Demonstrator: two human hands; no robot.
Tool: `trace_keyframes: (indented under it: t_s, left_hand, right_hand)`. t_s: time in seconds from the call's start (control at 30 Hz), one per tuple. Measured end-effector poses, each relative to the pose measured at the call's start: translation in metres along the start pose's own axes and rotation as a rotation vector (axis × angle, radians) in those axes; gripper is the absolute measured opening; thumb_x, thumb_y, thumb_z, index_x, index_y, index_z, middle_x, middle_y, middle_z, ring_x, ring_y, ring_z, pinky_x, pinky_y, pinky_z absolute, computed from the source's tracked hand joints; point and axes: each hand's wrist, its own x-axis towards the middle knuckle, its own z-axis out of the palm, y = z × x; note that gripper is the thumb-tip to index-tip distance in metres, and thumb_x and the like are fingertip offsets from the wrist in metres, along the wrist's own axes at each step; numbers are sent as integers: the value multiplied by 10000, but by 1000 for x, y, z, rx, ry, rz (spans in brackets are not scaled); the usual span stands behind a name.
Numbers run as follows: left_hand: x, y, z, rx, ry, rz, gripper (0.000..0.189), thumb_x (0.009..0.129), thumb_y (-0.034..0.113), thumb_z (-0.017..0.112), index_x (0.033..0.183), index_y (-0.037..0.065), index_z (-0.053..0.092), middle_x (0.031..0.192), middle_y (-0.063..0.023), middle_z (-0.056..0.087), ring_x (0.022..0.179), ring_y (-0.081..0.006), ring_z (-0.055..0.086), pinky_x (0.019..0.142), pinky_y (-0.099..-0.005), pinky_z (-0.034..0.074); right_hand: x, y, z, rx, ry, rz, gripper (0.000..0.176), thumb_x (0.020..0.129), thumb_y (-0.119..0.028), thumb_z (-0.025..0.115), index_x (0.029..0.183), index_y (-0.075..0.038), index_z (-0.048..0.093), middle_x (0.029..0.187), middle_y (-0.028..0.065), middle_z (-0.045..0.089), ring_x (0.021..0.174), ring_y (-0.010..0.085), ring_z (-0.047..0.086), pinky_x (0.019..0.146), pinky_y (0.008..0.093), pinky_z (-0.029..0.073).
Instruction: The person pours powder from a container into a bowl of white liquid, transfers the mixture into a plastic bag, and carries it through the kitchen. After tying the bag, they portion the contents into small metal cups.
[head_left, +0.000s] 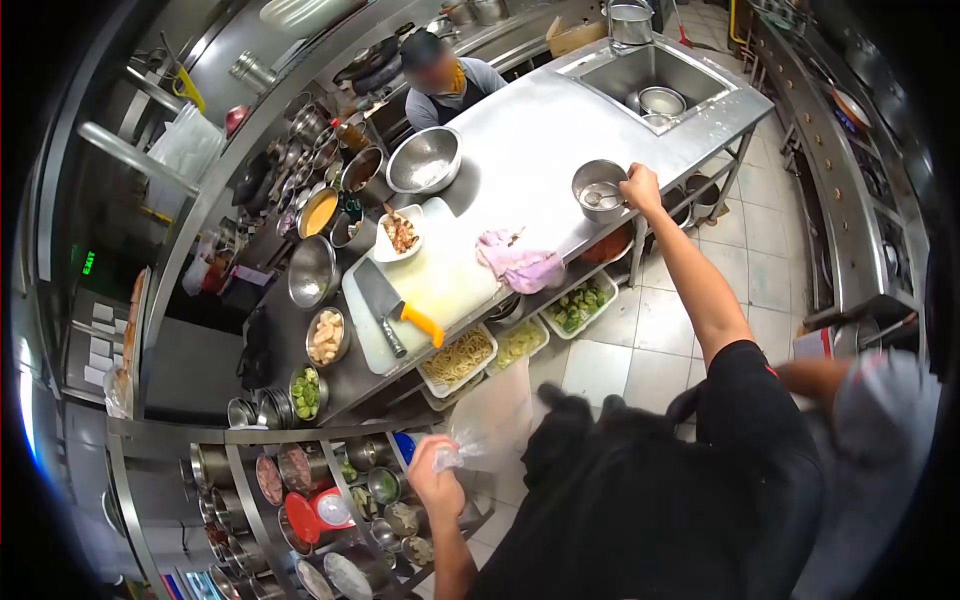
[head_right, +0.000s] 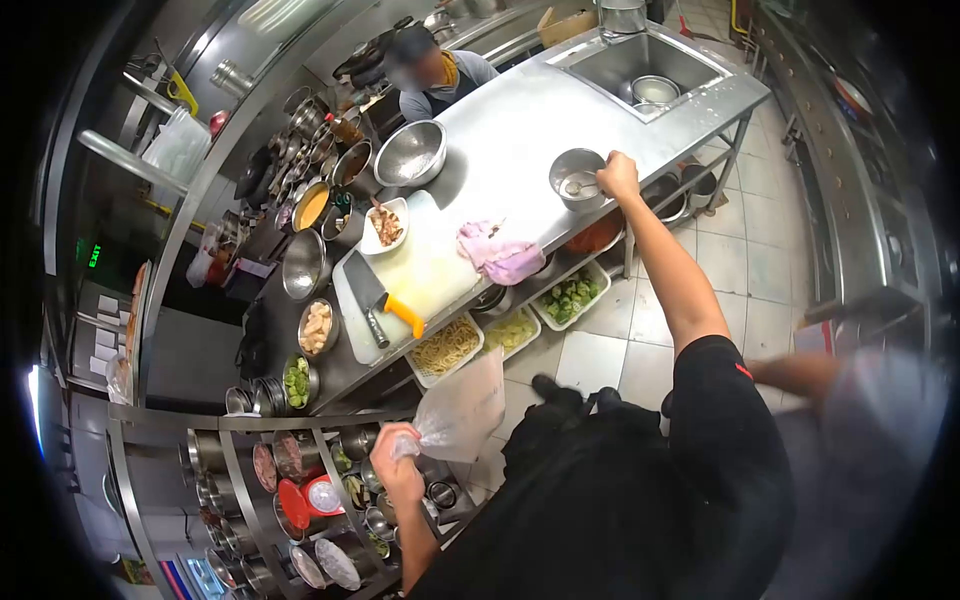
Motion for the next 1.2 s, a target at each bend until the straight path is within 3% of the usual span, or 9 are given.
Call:
trace_keyframes:
  t_s: [0.33,0.5,0.6,0.67,0.9,1.0,1.07,1.13,1.2]
  left_hand:
    - [183,84,93,-317,-389,365,94,648,-35,479,708,-31,552,730,-125,578,625,-216,555,576,-282,437]
    - [267,116,145,-563,-499,428,95,668,12,492,713,-38,558,732,-131,578,616,-222,563,565,-280,441]
    - [313,144,180,-617,-335,605,122,658,23,471,716,-39,558,727,-121,567,559,-167,516,518,-246,402]
    - [334,161,191,-866,-326,103,160,628,-4,433,724,-37,557,722,-106,548,527,-95,439,480,-213,339]
    - [322,195,189,-439,183,248,173,608,-14,432,690,-42,581,702,-99,549,562,-122,473,526,-225,361]
    - [290,229,202,-233,317,300,121,655,16,499,692,-42,598,672,-99,560,575,-149,501,539,-242,382]
    - [269,260,231,73,301,363,106,695,36,523,710,-38,597,662,-104,569,561,-172,507,520,-261,388]
    - [252,288,263,166,362,288,102,719,38,531,733,-37,599,673,-108,572,552,-193,517,500,-276,388]
    - [236,306,290,287,505,246,143,698,114,581,657,-17,622,610,-79,567,533,-156,491,484,-265,350]
  right_hand:
    - [62,31,-11,-150,175,-297,271,855,-236,534,804,6,644,649,132,636,548,174,613,575,336,477]
    - [-37,-58,-19,810,-781,-580,392,903,-329,518,1147,-23,540,1147,97,584,943,168,559,899,321,419]
    - [-40,-77,14,1257,-1407,74,531,898,-403,505,1231,9,478,1186,104,546,1080,214,522,936,342,403]
    - [-45,-77,50,1187,-1440,182,564,902,-407,497,1268,18,434,1207,135,530,1099,235,517,937,362,407]
    - [-42,-83,35,1422,-2839,410,616,931,-426,418,1366,-5,302,1296,198,451,1131,301,509,922,420,432]
    - [8,-78,3,1171,-2734,585,630,941,-459,332,1402,-42,233,1361,182,391,1218,325,431,986,473,373]
    - [32,-72,-27,785,-1699,-959,679,919,-541,268,1402,-64,249,1382,144,374,1274,315,363,1022,472,339]
    - [52,-78,-31,1483,-2223,1071,633,923,-465,364,1396,-56,263,1380,131,379,1296,292,332,1047,454,316]
    - [81,-45,0,1073,-2297,580,550,916,-321,459,1372,-51,313,1343,117,427,1259,264,386,1022,422,352]
